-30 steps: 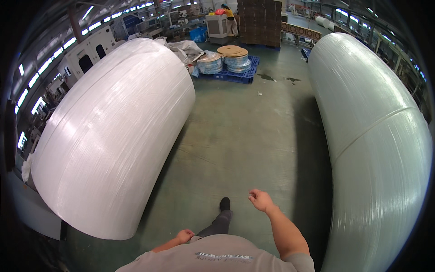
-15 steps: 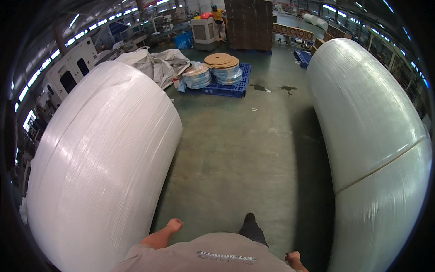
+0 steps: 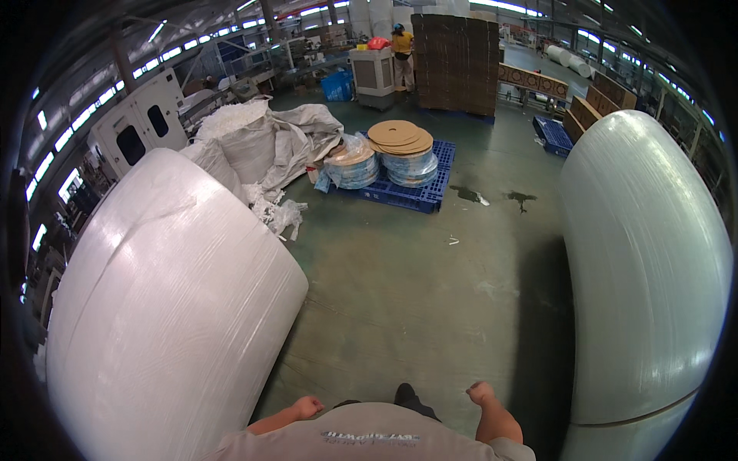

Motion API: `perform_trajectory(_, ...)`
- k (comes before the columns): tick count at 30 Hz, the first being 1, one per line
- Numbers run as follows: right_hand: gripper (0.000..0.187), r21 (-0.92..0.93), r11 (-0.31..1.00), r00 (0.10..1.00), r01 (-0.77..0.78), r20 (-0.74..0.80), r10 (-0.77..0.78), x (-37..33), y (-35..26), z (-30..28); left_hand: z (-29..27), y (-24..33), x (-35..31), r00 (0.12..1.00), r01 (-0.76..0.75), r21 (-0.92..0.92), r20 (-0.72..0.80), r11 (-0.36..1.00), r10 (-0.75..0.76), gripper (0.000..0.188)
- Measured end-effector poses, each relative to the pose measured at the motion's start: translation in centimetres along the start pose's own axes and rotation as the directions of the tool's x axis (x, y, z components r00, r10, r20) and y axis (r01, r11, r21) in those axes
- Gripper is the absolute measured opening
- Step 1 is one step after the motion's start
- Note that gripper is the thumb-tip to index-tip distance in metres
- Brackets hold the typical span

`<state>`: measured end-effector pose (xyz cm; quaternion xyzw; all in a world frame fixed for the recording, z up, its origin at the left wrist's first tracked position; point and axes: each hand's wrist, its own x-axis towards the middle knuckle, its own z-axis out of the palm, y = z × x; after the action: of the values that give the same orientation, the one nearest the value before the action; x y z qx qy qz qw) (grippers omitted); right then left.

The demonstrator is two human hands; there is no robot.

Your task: The person adjusts white pads on a conveyor belt, collects scrap material by hand into a bin, moves stacks of white material between large storage bags, and pulls a manual pallet jack across a factory floor.

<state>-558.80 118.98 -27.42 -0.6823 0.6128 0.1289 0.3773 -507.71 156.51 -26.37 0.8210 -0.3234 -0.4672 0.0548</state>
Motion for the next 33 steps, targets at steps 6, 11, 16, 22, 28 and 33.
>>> perform_trajectory(6,0.04,0.121,0.941,0.942,0.315,-0.157,-0.296,13.4,-19.3,-13.2,-3.8,1.4,6.4,0.945,0.195,-0.509,-0.131,0.839,-0.299,0.036)
perform_trajectory(11,0.036,0.353,0.852,0.922,0.387,-0.152,-0.356,20.0,-28.8,-13.7,-6.3,0.3,14.8,0.946,-0.27,0.293,-0.097,0.917,0.309,0.027)
perform_trajectory(16,0.041,-0.082,0.969,0.952,0.232,0.223,-0.209,23.0,-25.6,-9.0,-13.6,3.8,23.2,0.981,-0.181,0.197,-0.038,0.964,0.192,0.021)
perform_trajectory(22,0.031,-0.146,0.983,0.928,0.108,0.369,-0.048,26.0,-26.1,-11.3,-30.3,16.4,31.1,0.957,-0.13,-0.247,-0.283,0.96,0.057,0.031)
perform_trajectory(28,0.022,-0.098,0.985,0.919,0.139,0.383,-0.091,37.2,-38.2,-15.6,-49.0,27.4,28.3,0.793,-0.432,-0.179,-0.541,0.884,0.278,0.046)
perform_trajectory(33,0.018,-0.377,0.685,0.73,0.623,0.594,-0.336,52.4,-50.3,-18.1,-61.7,30.4,22.3,0.442,-0.286,0.38,-0.762,0.879,0.473,0.042)
